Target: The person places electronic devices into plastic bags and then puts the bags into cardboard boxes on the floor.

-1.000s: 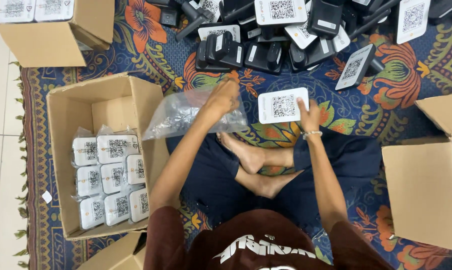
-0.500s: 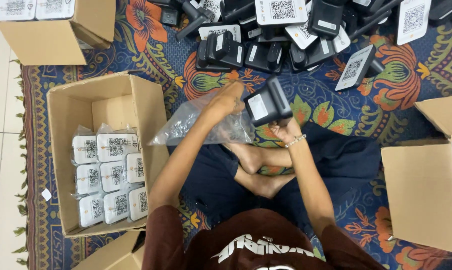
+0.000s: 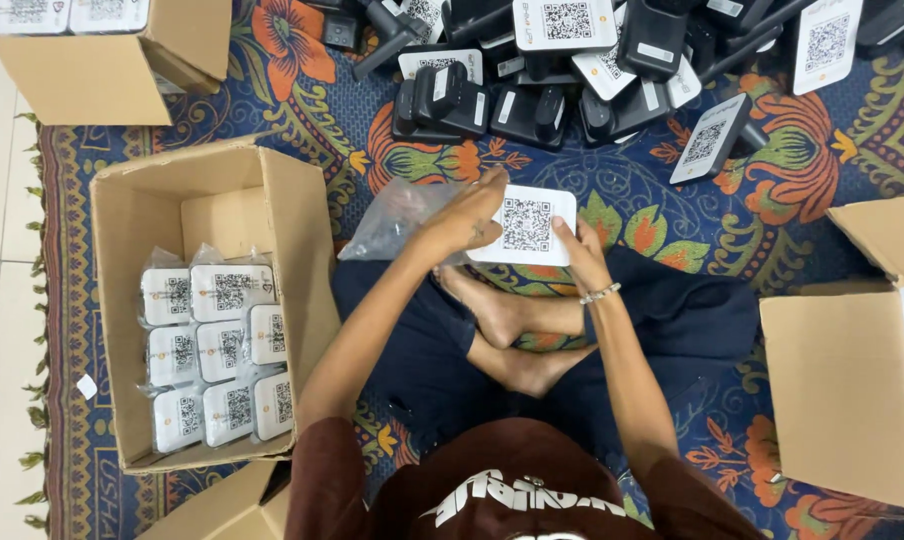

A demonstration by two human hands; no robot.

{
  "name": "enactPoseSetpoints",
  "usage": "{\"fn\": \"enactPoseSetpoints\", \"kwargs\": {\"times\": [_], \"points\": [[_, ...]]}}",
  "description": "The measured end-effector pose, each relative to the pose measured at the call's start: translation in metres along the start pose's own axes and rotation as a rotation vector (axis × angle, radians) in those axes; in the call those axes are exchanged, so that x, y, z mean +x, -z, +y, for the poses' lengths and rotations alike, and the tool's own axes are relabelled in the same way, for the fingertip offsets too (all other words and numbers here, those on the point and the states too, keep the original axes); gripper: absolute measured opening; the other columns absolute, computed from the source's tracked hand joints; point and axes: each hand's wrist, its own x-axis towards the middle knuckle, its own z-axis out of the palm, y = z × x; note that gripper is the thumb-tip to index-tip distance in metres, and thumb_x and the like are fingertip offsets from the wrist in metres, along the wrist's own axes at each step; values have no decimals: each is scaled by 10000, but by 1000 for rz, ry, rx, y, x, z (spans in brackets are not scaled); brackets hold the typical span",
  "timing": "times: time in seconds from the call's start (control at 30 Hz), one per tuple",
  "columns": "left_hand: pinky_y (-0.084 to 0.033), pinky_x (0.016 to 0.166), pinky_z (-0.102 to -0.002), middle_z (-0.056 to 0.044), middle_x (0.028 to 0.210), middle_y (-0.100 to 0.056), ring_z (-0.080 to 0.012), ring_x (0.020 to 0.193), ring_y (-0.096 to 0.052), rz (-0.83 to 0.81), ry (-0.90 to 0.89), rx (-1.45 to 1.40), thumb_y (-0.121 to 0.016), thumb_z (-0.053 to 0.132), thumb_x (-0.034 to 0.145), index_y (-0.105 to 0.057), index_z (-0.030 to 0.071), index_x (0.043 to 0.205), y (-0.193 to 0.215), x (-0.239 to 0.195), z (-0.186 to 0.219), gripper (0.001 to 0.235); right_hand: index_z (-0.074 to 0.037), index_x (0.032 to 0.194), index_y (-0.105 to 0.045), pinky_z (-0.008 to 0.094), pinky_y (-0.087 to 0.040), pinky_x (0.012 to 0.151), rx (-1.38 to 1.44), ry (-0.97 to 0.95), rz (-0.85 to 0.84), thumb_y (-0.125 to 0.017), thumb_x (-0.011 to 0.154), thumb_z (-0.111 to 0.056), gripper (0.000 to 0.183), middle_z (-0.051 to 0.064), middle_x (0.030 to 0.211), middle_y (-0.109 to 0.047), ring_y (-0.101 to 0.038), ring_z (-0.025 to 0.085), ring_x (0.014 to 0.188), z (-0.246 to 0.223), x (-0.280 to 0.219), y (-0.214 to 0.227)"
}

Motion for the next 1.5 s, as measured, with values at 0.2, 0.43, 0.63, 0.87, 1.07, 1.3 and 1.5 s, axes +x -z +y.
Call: {"fn": "enactPoseSetpoints", "kwargs": {"times": [0.2,0.43,0.63,0.87,1.07,1.3,1.5], "points": [[-596,660,-489,-351,1557,-278,-454,798,-718,-89,195,296,-635,-67,645,-391,-145,1413,-19,-19,84,810,58,1360,-529,311,-558,913,65,43,127,-641,1015,-241,470,121,1225,-694,-696,174,1059,-14,-14,-6],[-582,506,-388,-333,1580,-344,-306,609,-728,80,-26,448,-566,-8,865,-456,-147,1426,-67,-29,82,589,34,1408,-469,362,-549,957,43,-2,103,-644,993,-89,467,127,1289,-646,-646,211,1147,-8,-54,-5],[-530,432,-326,-259,1577,-383,-223,536,-692,101,-164,552,-632,101,863,-587,-89,1331,-81,-31,111,507,-103,1506,-320,344,-510,1035,-17,17,10,-573,939,-20,626,100,1397,-537,-550,236,1280,58,-49,22],[-574,644,-446,-242,1573,-395,-232,779,-736,116,-277,625,-629,231,753,-670,-44,1282,-99,-44,129,598,-25,1496,-468,394,-456,1054,-431,248,-28,-498,1092,-272,474,184,1378,-606,-586,264,1238,121,-29,50],[-502,505,-358,-196,1355,-650,-200,623,-705,55,-380,628,-642,194,850,-707,-28,1164,-118,-46,112,390,-14,1429,-532,382,-473,1051,-534,344,-96,-538,1071,-187,398,164,1342,-647,-618,239,1208,97,-30,29],[-474,475,-366,-72,683,-709,-204,602,-706,-27,-333,605,-659,211,826,-758,85,975,-144,-29,64,218,28,1344,-574,358,-515,982,-221,195,-90,-590,1021,-136,363,150,1269,-672,-648,230,1120,95,22,14],[-524,495,-314,-110,1183,-727,-171,580,-697,150,-158,627,-655,126,801,-746,68,1037,-86,-53,77,259,64,1271,-611,338,-551,923,57,55,-88,-635,978,-92,333,138,1207,-694,-673,222,1045,124,62,15]]}}
